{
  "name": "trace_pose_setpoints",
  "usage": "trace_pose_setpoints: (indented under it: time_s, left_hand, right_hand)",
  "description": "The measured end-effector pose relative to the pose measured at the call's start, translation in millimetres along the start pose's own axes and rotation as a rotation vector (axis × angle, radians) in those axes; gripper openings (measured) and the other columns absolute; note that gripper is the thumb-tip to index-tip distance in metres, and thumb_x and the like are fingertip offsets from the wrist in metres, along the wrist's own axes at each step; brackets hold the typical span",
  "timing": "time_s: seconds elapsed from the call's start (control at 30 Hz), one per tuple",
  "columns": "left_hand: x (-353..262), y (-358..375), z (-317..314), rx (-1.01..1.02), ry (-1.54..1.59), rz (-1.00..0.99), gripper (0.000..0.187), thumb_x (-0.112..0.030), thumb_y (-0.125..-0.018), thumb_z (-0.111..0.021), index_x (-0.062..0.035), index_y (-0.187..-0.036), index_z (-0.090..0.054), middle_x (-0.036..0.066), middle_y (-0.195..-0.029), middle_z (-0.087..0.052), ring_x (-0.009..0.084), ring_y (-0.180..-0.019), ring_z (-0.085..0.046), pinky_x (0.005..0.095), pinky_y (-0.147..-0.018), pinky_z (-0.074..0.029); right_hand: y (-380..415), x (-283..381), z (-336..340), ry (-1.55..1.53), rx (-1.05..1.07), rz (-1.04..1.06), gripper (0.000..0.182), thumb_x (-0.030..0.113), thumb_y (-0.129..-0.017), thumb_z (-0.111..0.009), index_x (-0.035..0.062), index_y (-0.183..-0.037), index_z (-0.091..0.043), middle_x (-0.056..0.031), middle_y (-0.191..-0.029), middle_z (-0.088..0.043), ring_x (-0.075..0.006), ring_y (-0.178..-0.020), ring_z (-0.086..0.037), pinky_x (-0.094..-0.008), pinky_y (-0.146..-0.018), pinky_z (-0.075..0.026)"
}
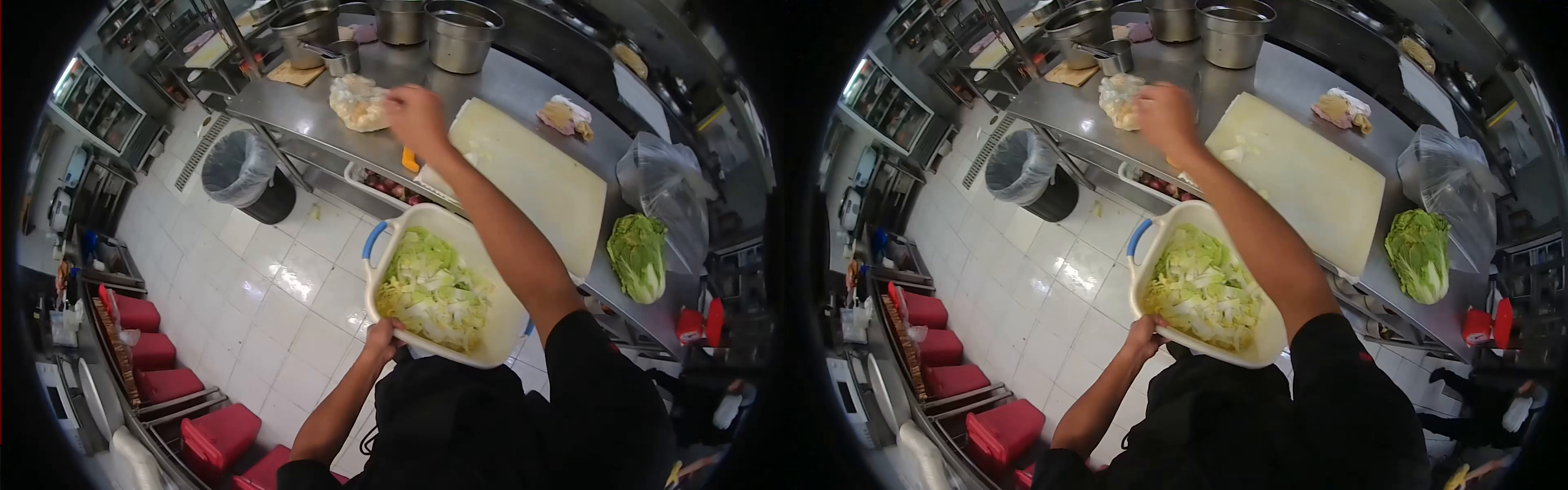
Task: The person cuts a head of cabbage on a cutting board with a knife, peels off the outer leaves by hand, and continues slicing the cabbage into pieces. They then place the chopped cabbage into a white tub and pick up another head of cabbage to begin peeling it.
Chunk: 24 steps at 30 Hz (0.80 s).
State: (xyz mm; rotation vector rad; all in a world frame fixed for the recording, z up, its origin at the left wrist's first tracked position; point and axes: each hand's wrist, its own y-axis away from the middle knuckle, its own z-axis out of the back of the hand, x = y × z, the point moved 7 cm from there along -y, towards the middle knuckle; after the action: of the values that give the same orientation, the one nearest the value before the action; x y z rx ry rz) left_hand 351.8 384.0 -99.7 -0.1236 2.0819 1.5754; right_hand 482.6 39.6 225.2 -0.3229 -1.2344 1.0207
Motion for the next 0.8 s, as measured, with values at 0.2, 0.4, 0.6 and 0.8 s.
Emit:
trace_pose_setpoints:
  time_s: [0.2, 0.4, 0.6, 0.8]
  left_hand:
    - [1.3, -7.5, 2.6, 0.074, -0.045, 0.091, 0.037, 0.001, -0.077, -0.057, 0.0096, -0.113, -0.056, 0.020, -0.107, -0.060, 0.0358, -0.093, -0.066, 0.0481, -0.076, -0.061]
    - [-3.6, -9.6, -0.1, 0.071, -0.023, 0.069, 0.017, -0.001, -0.079, -0.057, 0.0023, -0.094, -0.061, 0.017, -0.099, -0.058, 0.0316, -0.090, -0.062, 0.0456, -0.069, -0.058]
    - [-8.7, -20.3, 1.7, 0.141, -0.069, 0.102, 0.030, 0.000, -0.078, -0.054, 0.0060, -0.107, -0.055, 0.017, -0.109, -0.058, 0.0359, -0.102, -0.061, 0.0534, -0.092, -0.056]
    - [-8.8, -31.1, 26.3, 0.224, 0.037, 0.211, 0.045, 0.002, -0.076, -0.050, 0.0058, -0.121, -0.051, 0.016, -0.115, -0.059, 0.0347, -0.107, -0.061, 0.0536, -0.098, -0.054]
  right_hand:
    - [85.8, -197.1, 46.2, 0.550, 0.131, -0.259, 0.028, 0.033, -0.077, -0.079, 0.0109, -0.093, -0.078, -0.0109, -0.111, -0.067, -0.0334, -0.110, -0.057, -0.0440, -0.097, -0.046]
    - [168.4, -163.8, 63.6, 0.216, 0.342, -0.211, 0.030, 0.024, -0.072, -0.083, 0.0092, -0.097, -0.076, -0.0095, -0.110, -0.064, -0.0314, -0.107, -0.056, -0.0423, -0.096, -0.046]
    - [320.3, -59.7, 85.8, 0.069, 0.579, -0.419, 0.032, 0.013, -0.076, -0.077, 0.0051, -0.106, -0.071, -0.0150, -0.116, -0.064, -0.0365, -0.111, -0.059, -0.0451, -0.097, -0.048]
    - [387.4, -80.2, 229.8, 0.732, 0.144, -0.658, 0.044, 0.016, -0.073, -0.073, 0.0073, -0.116, -0.068, -0.0145, -0.113, -0.063, -0.0339, -0.114, -0.054, -0.0434, -0.096, -0.044]
